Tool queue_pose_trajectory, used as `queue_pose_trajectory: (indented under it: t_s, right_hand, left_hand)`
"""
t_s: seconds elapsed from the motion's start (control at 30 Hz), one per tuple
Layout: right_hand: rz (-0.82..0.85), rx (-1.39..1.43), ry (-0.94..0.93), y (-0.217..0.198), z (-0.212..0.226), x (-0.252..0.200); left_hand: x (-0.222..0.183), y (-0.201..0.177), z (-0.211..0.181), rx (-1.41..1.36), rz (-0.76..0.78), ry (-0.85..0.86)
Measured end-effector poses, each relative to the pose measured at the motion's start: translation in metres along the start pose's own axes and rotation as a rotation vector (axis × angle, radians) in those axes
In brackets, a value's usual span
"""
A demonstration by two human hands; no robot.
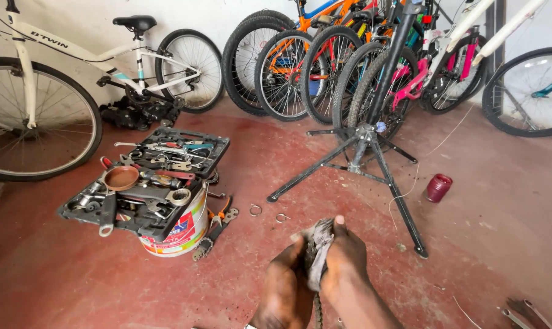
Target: Cleaning a bicycle chain and derailleur by wiping them with a cloth and using pliers.
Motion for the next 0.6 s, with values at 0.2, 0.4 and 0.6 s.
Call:
queue_pose_trajectory:
  t_s: [0.2,0.4,0.6]
  right_hand:
    - [0.027,-0.217,-0.399,0.002,0.046,-0.028]
    - [0.481,-0.486,-0.755,0.011,0.043,-0.029]
    - [0.823,-0.638,-0.808,0.026,0.045,-0.039]
  left_hand:
    - [-0.009,-0.001,-0.014,0.059,0.009,0.081]
    - [0.009,-0.014,-0.024,0.141,-0.011,0.199]
    - [0.016,-0.027,-0.032,0.217,-0.082,0.235]
Point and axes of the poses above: each hand's wrist, its own x-axis towards the middle knuckle, its own y-axis out of the palm, z = x × y, the point moved 3 cm from there along x, towards the middle knuckle, and after that the axes turned 9 degrees about -y, right-handed, at the moved point
